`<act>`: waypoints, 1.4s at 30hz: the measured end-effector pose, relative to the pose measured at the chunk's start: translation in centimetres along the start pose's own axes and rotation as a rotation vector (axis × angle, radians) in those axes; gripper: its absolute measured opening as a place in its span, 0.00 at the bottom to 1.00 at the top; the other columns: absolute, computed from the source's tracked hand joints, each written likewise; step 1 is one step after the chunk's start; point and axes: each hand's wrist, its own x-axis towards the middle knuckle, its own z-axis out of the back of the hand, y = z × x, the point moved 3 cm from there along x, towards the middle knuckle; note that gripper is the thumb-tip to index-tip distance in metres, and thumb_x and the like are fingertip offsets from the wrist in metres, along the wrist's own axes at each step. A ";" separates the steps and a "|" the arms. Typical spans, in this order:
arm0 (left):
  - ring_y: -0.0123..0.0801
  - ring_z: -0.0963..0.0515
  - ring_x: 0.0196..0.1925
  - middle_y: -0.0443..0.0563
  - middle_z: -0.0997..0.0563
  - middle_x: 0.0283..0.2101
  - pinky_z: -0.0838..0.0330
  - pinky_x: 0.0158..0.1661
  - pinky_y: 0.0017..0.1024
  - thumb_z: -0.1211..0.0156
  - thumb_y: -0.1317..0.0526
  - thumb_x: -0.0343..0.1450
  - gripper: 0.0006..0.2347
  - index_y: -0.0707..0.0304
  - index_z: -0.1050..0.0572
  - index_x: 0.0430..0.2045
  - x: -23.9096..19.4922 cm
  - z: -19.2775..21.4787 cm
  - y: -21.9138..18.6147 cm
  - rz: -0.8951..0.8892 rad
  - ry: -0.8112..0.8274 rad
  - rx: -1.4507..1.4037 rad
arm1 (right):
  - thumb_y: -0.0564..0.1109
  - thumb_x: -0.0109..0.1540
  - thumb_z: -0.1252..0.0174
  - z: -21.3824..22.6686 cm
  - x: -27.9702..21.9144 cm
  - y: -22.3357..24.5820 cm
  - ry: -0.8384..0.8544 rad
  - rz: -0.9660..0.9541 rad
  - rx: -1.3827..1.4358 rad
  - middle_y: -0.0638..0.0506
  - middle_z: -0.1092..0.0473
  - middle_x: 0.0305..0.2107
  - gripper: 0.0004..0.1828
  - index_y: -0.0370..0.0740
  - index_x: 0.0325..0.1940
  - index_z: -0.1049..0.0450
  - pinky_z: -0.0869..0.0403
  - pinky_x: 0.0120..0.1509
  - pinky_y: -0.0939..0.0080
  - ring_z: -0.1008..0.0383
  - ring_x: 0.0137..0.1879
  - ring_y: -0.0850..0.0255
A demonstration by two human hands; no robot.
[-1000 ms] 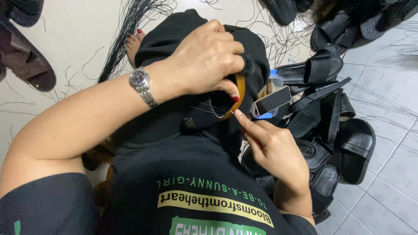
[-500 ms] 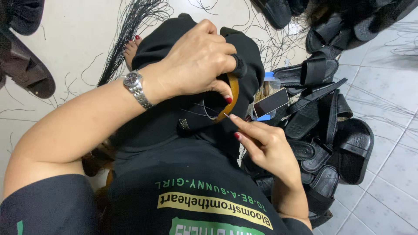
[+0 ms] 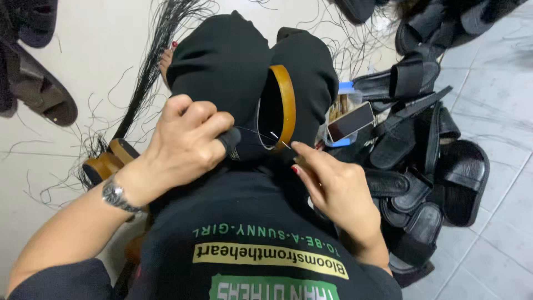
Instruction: The person sits on the floor and sews a black sandal using a needle and thread. They repeatedly push the needle through the sandal strap and pull the thread tight to secure the stitching.
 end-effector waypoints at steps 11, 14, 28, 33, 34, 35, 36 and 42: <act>0.18 0.24 0.26 0.45 0.13 0.46 0.28 0.26 0.16 0.41 0.62 0.72 0.11 0.60 0.20 0.46 2.4 -0.5 -0.3 0.715 0.504 -1.590 | 0.42 0.68 0.47 -2.0 1.0 0.2 -0.065 -0.012 -0.231 0.49 0.27 0.36 0.11 0.35 0.53 0.34 0.29 0.32 0.56 0.23 0.37 0.57; 0.28 0.14 0.46 0.49 0.14 0.43 0.24 0.47 0.21 0.38 0.61 0.70 0.10 0.61 0.18 0.43 2.0 -2.3 0.5 0.707 0.353 -1.046 | 0.39 0.67 0.45 -3.2 0.5 -0.7 -0.166 0.026 -0.145 0.50 0.27 0.32 0.10 0.35 0.51 0.32 0.28 0.34 0.60 0.24 0.33 0.58; 0.55 0.15 0.40 0.64 0.16 0.35 0.20 0.38 0.35 0.39 0.69 0.70 0.06 0.73 0.18 0.37 1.6 -4.5 -0.2 0.541 0.330 -0.942 | 0.43 0.58 0.49 2.8 -3.3 -1.4 0.374 -0.185 -0.364 0.50 0.28 0.30 0.36 0.56 0.72 0.40 0.22 0.28 0.43 0.20 0.30 0.44; 0.51 0.15 0.40 0.57 0.17 0.34 0.22 0.39 0.33 0.38 0.73 0.68 0.08 0.67 0.19 0.39 2.2 -2.3 -0.9 0.569 -0.033 -0.930 | 0.45 0.59 0.41 -0.7 -1.5 -3.2 0.044 -0.212 0.294 0.41 0.21 0.38 0.29 0.41 0.65 0.30 0.23 0.34 0.45 0.21 0.37 0.35; 0.48 0.16 0.38 0.55 0.18 0.33 0.23 0.37 0.32 0.35 0.69 0.67 0.06 0.65 0.19 0.37 2.1 -2.3 -1.3 0.574 -0.053 -0.908 | 0.42 0.57 0.35 -1.6 -0.6 -3.5 -0.149 -0.117 0.401 0.42 0.21 0.38 0.21 0.39 0.54 0.24 0.23 0.43 0.48 0.20 0.41 0.42; 0.46 0.16 0.36 0.53 0.19 0.32 0.23 0.36 0.32 0.32 0.65 0.67 0.06 0.63 0.20 0.34 1.6 -2.1 -2.1 0.595 -0.065 -0.887 | 0.38 0.54 0.30 -2.8 -0.1 -3.5 -0.331 -0.025 0.516 0.44 0.21 0.38 0.14 0.36 0.44 0.19 0.23 0.51 0.52 0.19 0.45 0.48; 0.46 0.16 0.36 0.53 0.19 0.32 0.23 0.36 0.32 0.32 0.65 0.67 0.06 0.63 0.20 0.34 1.2 -2.8 -2.3 0.602 -0.058 -0.886 | 0.38 0.54 0.30 -3.8 0.0 -3.8 -0.328 -0.030 0.523 0.44 0.21 0.38 0.14 0.36 0.44 0.19 0.23 0.51 0.52 0.19 0.45 0.48; 0.58 0.20 0.44 0.67 0.27 0.49 0.23 0.42 0.47 0.38 0.68 0.67 0.20 0.77 0.29 0.53 1.1 -4.9 -3.3 0.428 0.017 -0.643 | 0.37 0.50 0.28 -6.2 0.5 -6.6 -0.314 0.055 1.053 0.39 0.27 0.27 0.08 0.32 0.23 0.21 0.24 0.45 0.57 0.24 0.34 0.51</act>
